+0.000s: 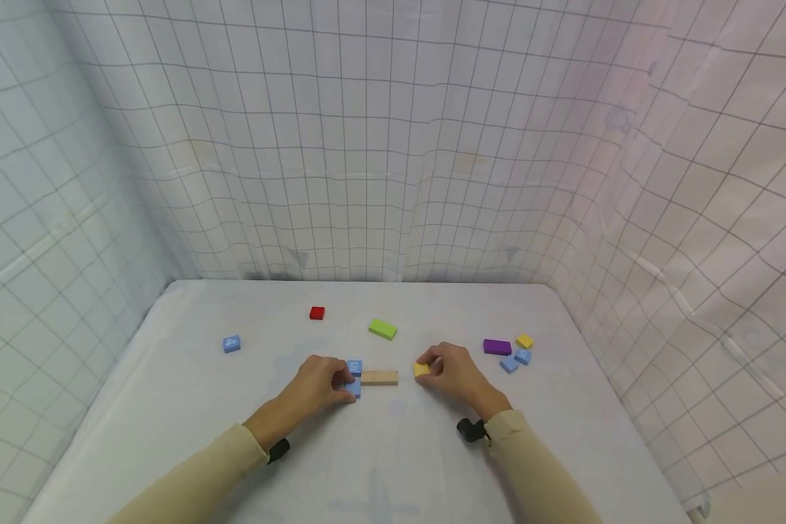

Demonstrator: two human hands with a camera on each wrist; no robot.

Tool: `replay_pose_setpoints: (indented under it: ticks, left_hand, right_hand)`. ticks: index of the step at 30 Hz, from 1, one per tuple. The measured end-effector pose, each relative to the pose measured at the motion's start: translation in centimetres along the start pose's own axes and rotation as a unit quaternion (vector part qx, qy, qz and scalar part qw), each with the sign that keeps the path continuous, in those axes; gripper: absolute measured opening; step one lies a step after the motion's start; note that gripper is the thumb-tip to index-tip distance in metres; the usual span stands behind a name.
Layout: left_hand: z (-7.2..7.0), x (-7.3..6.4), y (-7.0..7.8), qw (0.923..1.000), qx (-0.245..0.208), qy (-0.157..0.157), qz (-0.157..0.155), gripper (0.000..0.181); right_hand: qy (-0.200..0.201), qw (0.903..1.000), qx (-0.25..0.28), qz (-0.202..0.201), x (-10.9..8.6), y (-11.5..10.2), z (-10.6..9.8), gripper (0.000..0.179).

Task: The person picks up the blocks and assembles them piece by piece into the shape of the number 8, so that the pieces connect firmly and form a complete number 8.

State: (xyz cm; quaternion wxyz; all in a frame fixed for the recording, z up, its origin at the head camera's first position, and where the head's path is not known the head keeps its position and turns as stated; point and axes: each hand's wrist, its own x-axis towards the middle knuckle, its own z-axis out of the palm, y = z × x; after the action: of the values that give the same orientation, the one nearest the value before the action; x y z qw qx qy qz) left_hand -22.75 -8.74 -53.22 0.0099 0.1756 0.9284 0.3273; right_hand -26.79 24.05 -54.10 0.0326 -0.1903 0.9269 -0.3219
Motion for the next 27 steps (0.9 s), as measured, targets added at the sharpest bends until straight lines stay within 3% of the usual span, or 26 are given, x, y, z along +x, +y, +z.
replay_pose_setpoints:
  ticks: [27]
  left_hand:
    - [-0.3,-0.1,0.2,0.9999,-0.006,-0.008,-0.007,0.029]
  right_hand:
    - [-0.012,0.9995,0.008,-0.029,1.8,-1.6,1.7,0.027]
